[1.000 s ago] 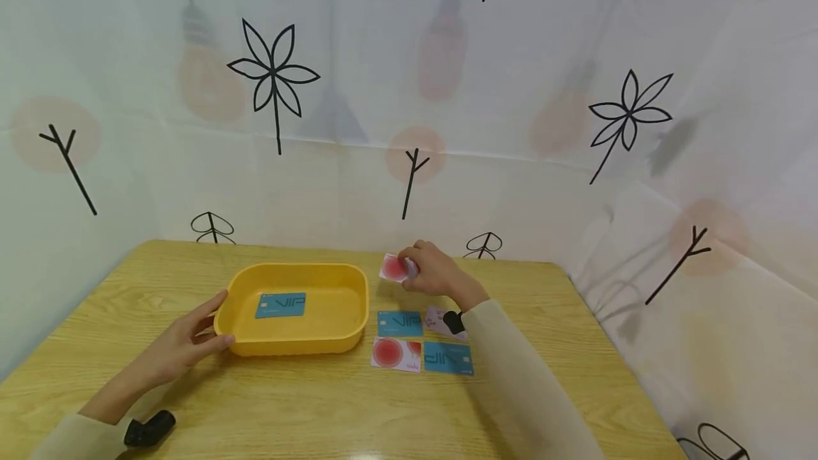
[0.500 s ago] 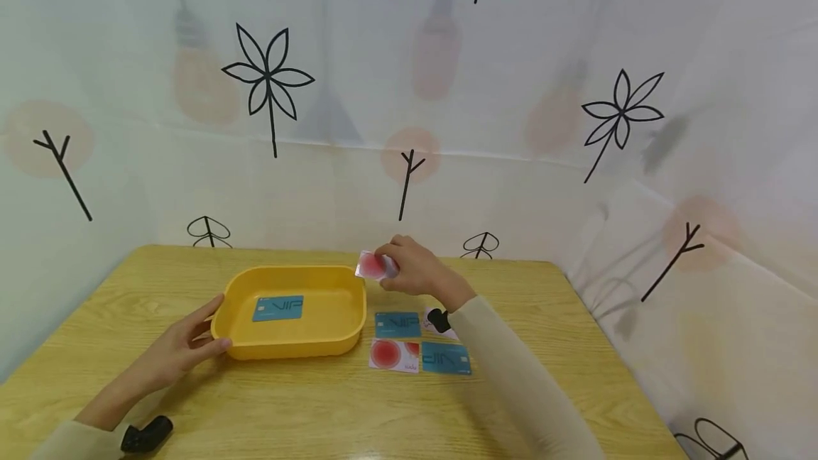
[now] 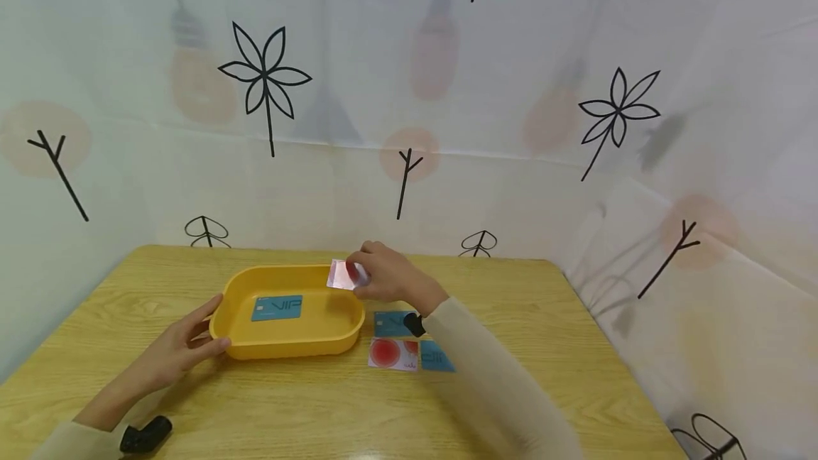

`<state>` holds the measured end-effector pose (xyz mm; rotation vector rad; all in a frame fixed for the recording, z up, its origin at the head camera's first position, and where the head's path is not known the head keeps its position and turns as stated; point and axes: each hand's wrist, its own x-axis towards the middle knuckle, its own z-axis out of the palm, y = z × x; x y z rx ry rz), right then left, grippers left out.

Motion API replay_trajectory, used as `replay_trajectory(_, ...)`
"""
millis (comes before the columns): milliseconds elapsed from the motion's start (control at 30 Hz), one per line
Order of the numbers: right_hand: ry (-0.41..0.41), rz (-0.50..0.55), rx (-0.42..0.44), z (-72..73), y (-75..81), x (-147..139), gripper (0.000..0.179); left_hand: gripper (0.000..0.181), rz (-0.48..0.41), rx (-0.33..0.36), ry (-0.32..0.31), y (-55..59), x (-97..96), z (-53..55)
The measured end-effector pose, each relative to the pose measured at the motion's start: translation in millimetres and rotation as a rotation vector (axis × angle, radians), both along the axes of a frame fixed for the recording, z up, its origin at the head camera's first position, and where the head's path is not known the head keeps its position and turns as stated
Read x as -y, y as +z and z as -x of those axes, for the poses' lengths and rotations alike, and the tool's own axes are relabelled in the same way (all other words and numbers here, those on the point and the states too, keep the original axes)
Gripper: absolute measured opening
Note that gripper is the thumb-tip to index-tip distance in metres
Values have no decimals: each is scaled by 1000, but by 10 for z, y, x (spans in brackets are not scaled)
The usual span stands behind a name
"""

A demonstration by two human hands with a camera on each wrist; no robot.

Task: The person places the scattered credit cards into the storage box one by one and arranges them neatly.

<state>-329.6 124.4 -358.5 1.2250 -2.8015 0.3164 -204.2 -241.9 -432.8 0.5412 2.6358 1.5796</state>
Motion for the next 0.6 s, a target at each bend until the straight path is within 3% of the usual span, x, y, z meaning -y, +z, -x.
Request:
replay_trajectory(333,3,-46,33,-51,-47,204,49,83,-16,0,-3,-13,25,-7)
replay_trajectory(600,51,-52,6,-56,-80,277,47,84,-6,-8,4,-7,5,-1)
